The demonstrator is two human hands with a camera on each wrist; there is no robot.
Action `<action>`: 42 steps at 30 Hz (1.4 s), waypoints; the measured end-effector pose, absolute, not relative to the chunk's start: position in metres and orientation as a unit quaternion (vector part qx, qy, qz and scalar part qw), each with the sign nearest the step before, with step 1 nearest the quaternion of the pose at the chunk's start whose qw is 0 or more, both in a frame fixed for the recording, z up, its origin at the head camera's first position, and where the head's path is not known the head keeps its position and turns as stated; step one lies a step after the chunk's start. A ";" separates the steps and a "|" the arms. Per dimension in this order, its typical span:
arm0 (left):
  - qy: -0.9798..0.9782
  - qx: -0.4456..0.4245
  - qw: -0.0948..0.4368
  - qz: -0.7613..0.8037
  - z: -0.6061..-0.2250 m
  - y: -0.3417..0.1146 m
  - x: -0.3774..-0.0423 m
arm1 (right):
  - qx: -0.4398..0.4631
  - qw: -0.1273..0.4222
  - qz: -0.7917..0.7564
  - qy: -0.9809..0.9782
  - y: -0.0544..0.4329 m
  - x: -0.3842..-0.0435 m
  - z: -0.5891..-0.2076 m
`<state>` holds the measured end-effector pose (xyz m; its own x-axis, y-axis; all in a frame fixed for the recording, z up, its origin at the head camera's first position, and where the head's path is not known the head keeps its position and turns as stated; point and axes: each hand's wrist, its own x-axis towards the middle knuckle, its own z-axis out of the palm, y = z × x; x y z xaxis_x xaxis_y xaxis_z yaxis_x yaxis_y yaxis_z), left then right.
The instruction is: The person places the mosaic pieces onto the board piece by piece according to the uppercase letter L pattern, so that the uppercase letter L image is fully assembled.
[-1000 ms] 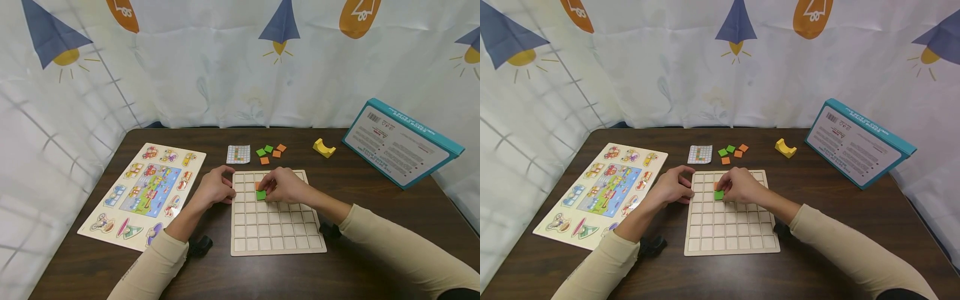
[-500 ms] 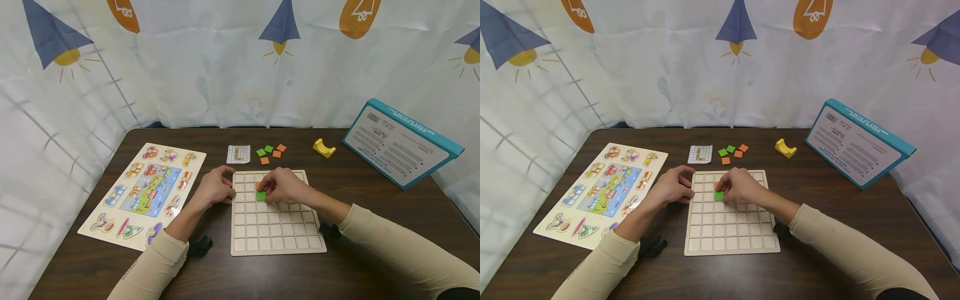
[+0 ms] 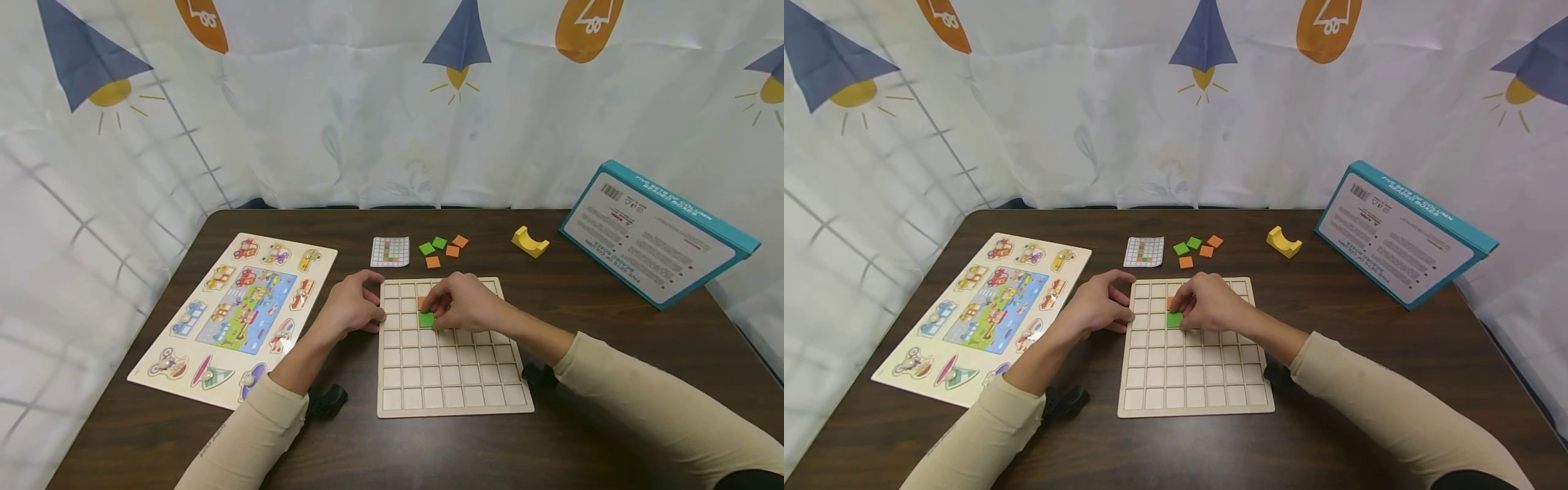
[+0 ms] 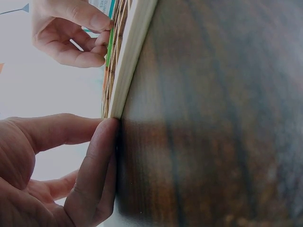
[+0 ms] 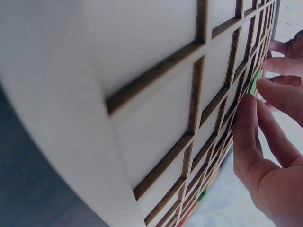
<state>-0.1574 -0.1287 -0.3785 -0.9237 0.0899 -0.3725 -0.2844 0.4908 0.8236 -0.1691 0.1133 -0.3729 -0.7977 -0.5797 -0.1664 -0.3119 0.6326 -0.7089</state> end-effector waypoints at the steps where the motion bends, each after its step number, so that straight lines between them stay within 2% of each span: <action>1: 0.843 -0.058 0.186 0.501 -0.379 -0.129 -0.157 | -0.254 0.194 -0.346 0.882 0.113 -0.169 -0.373; 21: 0.844 -0.058 0.183 0.500 -0.378 -0.129 -0.157 | -0.214 0.162 -0.358 0.895 0.132 -0.190 -0.368; 42: 0.843 -0.056 0.179 0.504 -0.380 -0.128 -0.157 | -0.167 0.126 -0.352 0.912 0.131 -0.236 -0.368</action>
<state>-0.1565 -0.1280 -0.3798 -0.9294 0.0858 -0.3591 -0.2759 0.4848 0.8300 -0.2355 0.1311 -0.3678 -0.9121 -0.3941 -0.1130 -0.2164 0.6968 -0.6838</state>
